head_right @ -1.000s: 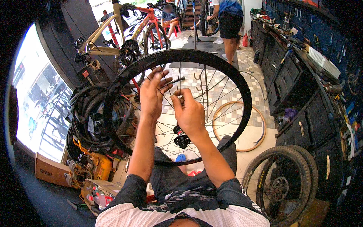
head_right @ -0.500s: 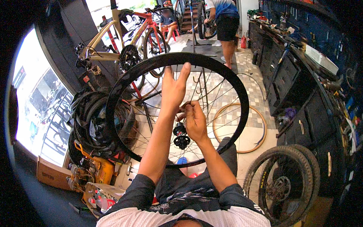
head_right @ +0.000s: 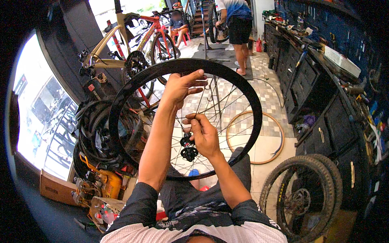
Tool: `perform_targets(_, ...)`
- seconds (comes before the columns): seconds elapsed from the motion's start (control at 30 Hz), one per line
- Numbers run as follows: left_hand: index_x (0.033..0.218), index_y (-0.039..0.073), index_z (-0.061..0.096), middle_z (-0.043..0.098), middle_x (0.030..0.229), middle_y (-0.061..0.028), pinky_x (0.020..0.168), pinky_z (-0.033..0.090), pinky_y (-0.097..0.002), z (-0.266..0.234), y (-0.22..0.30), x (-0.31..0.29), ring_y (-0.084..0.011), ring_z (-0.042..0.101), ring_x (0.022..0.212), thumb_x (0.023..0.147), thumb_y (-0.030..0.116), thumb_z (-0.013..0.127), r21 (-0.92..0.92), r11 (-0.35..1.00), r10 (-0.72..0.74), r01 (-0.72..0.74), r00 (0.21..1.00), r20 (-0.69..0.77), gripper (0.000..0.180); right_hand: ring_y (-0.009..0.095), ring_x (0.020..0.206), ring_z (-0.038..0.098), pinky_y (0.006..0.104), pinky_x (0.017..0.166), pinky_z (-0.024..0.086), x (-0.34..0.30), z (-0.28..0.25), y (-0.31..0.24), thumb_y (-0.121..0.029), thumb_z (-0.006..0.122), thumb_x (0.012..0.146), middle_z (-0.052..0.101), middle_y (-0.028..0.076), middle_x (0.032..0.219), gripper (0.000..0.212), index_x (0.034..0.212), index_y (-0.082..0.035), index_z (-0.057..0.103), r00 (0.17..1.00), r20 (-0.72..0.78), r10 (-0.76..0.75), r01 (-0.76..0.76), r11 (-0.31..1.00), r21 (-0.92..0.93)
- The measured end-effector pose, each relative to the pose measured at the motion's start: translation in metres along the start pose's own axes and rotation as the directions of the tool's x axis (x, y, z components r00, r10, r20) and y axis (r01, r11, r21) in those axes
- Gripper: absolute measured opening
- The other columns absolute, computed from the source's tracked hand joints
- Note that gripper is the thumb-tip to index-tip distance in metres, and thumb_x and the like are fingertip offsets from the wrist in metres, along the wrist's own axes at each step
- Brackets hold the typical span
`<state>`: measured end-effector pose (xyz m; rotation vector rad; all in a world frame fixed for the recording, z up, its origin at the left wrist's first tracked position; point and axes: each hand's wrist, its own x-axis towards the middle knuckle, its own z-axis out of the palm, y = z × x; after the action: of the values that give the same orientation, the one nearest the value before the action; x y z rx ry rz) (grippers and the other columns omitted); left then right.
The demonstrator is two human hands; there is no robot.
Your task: The person threads and tensions spokes on a bicycle wheel rim, rotating the wheel to access different sections. They manipulate the hub and spokes by hand, occasionally adjusting the rim position while working in a bicycle repair shop.
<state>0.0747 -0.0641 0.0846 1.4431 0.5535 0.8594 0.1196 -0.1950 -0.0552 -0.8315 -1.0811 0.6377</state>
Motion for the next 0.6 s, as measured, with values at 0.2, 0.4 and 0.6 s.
perform_targets(0.2,0.114,0.003,0.070,0.075,0.107,-0.0123,0.076,0.064,-0.0394,-0.009,0.030,-0.029,-0.0282,0.077,0.100,0.094,0.026,0.081,-0.073,0.997,0.016,-0.019,0.999,-0.040,0.033,0.015,0.073,0.072,0.0301,0.067,0.057,0.000,0.011,-0.030,-0.007,0.063,0.103,0.072,0.009,0.085,0.052,0.153,-0.002,0.048,0.977,-0.086,-0.195,0.176,0.966,-0.188)
perform_targets(0.4,0.118,0.002,0.069,0.074,0.111,-0.0143,0.073,0.065,-0.0392,-0.036,0.050,-0.059,-0.0301,0.075,0.105,0.096,0.032,0.078,-0.204,0.971,0.104,-0.126,0.988,-0.112,0.038,0.011,0.064,0.066,0.0271,0.063,0.056,0.010,0.025,-0.047,-0.002,0.064,0.101,0.069,0.006,0.078,0.062,0.160,-0.003,0.042,0.925,0.009,-0.381,0.357,0.859,-0.367)
perform_targets(0.6,0.120,0.001,0.067,0.073,0.111,-0.0125,0.075,0.063,-0.0362,-0.084,0.009,-0.066,-0.0264,0.073,0.102,0.101,0.028,0.073,-0.263,0.939,0.164,-0.221,0.961,-0.221,0.034,0.023,0.072,0.072,0.0349,0.068,0.058,0.017,0.045,-0.034,-0.005,0.067,0.099,0.075,0.017,0.100,0.056,0.153,-0.011,0.055,0.913,0.114,-0.391,0.399,0.803,-0.443)
